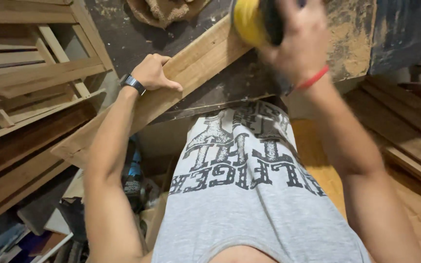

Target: Sanding a wooden board using an orbital sander

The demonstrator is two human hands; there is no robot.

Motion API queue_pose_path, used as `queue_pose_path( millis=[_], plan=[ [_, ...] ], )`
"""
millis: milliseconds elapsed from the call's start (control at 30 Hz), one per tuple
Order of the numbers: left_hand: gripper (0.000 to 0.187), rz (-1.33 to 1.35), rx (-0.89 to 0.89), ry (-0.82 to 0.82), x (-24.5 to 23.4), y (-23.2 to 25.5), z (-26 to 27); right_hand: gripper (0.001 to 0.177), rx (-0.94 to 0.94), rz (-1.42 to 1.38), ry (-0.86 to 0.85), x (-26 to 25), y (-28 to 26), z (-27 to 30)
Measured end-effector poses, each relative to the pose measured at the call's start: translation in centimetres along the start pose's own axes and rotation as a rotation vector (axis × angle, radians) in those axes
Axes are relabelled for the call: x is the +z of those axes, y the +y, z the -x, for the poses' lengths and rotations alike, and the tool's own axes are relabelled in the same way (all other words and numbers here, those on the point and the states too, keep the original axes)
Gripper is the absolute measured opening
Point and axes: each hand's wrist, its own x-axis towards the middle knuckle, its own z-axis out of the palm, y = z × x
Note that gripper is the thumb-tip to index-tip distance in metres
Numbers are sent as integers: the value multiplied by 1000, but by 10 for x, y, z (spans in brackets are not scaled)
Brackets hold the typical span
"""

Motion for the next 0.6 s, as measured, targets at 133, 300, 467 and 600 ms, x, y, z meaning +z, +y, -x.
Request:
queue_pose_path(
  millis=[133, 300, 467, 600],
  plan=[
    [70, -45, 44, -13, 2, -8, -10, 86, -70, -110, -136, 29, -43, 40],
    [47, -187, 177, 43, 10, -23, -12, 72, -262, -186, -84, 46, -108, 40],
    [58, -86, 11, 98, 10, -4, 13, 73, -211, -174, -46, 30, -83, -1],
    [53, -65, -16, 102, 8, 2, 22, 29, -140, -125, 68, 5, -26, -24]
  ],
)
